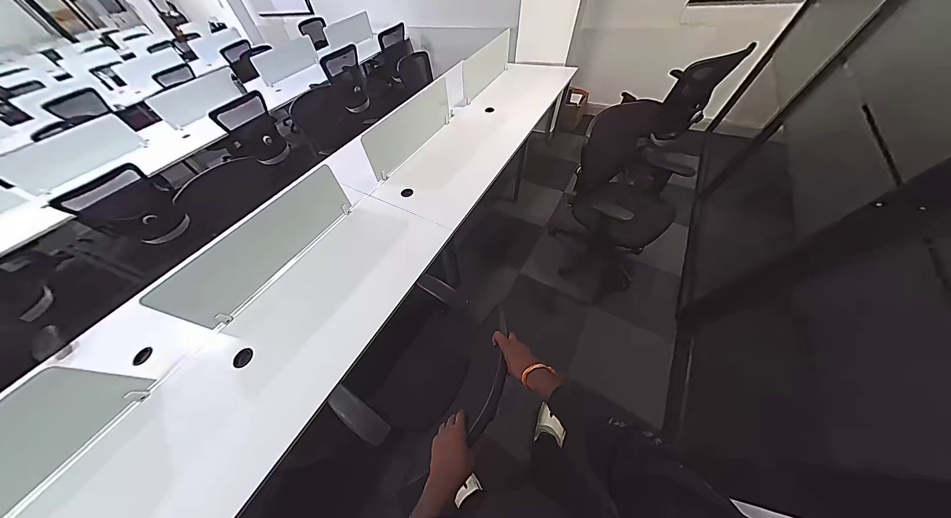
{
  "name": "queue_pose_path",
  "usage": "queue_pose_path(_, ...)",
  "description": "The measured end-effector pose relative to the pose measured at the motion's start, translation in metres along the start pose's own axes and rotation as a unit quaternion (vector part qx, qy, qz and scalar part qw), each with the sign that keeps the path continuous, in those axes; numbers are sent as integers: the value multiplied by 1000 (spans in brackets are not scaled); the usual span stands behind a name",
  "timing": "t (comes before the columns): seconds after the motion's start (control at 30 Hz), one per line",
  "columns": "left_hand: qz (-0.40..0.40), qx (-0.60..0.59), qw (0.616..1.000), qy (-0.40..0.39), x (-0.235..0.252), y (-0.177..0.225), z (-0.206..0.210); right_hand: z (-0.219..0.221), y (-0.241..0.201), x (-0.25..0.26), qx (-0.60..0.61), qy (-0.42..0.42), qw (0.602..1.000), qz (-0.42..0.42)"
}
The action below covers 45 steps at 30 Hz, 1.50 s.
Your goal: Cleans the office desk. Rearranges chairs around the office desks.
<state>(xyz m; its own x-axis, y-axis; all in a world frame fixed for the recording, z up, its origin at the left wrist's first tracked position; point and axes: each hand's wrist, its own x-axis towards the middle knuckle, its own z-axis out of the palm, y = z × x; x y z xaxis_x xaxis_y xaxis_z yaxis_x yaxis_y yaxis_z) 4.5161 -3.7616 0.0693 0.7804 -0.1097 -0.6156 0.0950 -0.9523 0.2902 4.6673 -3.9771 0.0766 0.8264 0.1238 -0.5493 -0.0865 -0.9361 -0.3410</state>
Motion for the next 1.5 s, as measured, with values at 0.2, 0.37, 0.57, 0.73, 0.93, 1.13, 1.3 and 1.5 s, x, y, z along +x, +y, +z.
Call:
queue_pose_path(0.2,-43,-33,996,69,63,86,-16,1,62,-4,94,-50,979,-173)
queue_pose_path(0.37,-88,-73,985,131,108,143,-40,-5,177,-22,139,-81,970,-183)
queue_pose_path(0.57,-110,-63,978,166,178,194,-61,-55,340,-37,162,-70,983,-50)
queue_pose_path(0.73,-108,-54,981,151,227,214,-83,-99,423,-29,233,36,971,43)
queue_pose_path(0.93,-110,12,982,152,277,245,-106,-150,419,11,259,38,965,33)
queue_pose_path(1.13,-47,18,993,109,371,305,-132,-212,417,89,257,31,966,-2)
queue_pose_path(1.3,13,20,999,32,462,355,-173,-276,433,168,226,27,973,33)
queue_pose_path(1.5,136,-2,986,-93,566,408,-227,-364,439,250,219,72,972,43)
